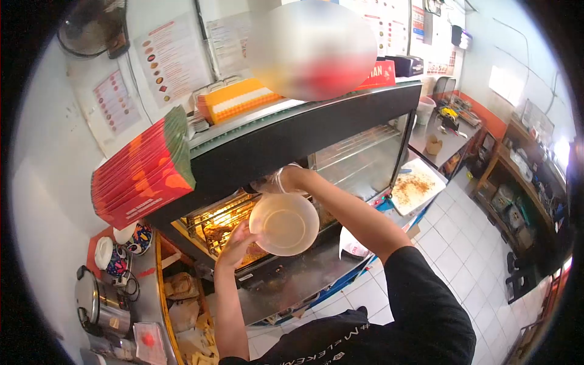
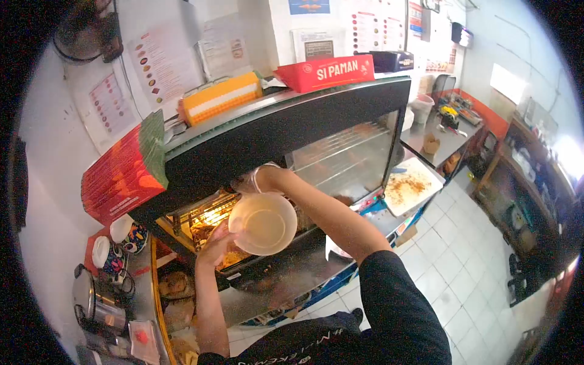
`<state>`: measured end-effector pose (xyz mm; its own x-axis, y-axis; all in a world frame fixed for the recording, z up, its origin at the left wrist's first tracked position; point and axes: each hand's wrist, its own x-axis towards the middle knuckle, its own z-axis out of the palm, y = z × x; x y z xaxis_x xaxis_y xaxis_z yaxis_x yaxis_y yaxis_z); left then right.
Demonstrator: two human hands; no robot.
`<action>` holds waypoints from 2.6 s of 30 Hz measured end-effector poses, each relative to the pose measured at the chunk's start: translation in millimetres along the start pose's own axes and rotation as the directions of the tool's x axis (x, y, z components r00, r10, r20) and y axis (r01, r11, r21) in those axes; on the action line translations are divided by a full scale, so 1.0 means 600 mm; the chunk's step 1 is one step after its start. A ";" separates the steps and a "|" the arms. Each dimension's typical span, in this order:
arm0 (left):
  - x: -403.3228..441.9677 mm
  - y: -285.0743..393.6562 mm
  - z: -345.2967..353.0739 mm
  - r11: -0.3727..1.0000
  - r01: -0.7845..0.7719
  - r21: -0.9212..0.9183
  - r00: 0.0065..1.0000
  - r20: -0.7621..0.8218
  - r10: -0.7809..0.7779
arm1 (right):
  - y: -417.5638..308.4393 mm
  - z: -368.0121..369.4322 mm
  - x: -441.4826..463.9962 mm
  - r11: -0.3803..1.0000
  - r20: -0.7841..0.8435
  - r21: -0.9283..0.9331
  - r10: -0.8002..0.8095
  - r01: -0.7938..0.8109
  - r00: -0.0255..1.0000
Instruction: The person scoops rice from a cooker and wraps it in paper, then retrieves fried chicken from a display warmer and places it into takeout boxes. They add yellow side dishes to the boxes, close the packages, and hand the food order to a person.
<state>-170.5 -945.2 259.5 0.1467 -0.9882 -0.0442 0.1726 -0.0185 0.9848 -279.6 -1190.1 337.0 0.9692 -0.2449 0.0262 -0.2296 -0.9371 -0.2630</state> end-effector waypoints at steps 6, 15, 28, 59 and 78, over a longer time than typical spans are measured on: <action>-0.011 0.007 0.002 0.981 0.077 -0.179 0.997 0.017 -0.075 | -0.072 -0.033 -0.077 0.971 -0.170 -0.231 -0.098 0.057 0.981; -0.015 -0.032 -0.023 0.968 0.057 -0.243 0.997 -0.041 -0.069 | -0.116 0.059 -0.135 0.800 -0.335 -0.393 -0.584 0.453 0.740; -0.052 -0.063 -0.008 0.980 0.056 -0.188 0.998 -0.010 -0.059 | -0.126 -0.045 -0.072 0.972 -0.076 -0.163 0.156 -0.167 0.985; -0.070 -0.157 0.010 0.953 0.114 -0.281 0.989 -0.057 -0.136 | -0.087 0.127 -0.264 0.950 -0.095 0.016 -0.310 0.313 0.946; 0.198 -0.320 0.624 0.878 0.445 -0.179 0.824 0.467 -0.322 | 0.194 0.055 -0.893 0.947 -0.407 0.178 0.318 -0.267 0.856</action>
<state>-551.0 -1116.2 128.0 -0.3893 -0.8789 -0.2756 0.3909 -0.4286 0.8146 -822.4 -1159.7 260.8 0.7209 -0.6086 0.3314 -0.4600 -0.7780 -0.4280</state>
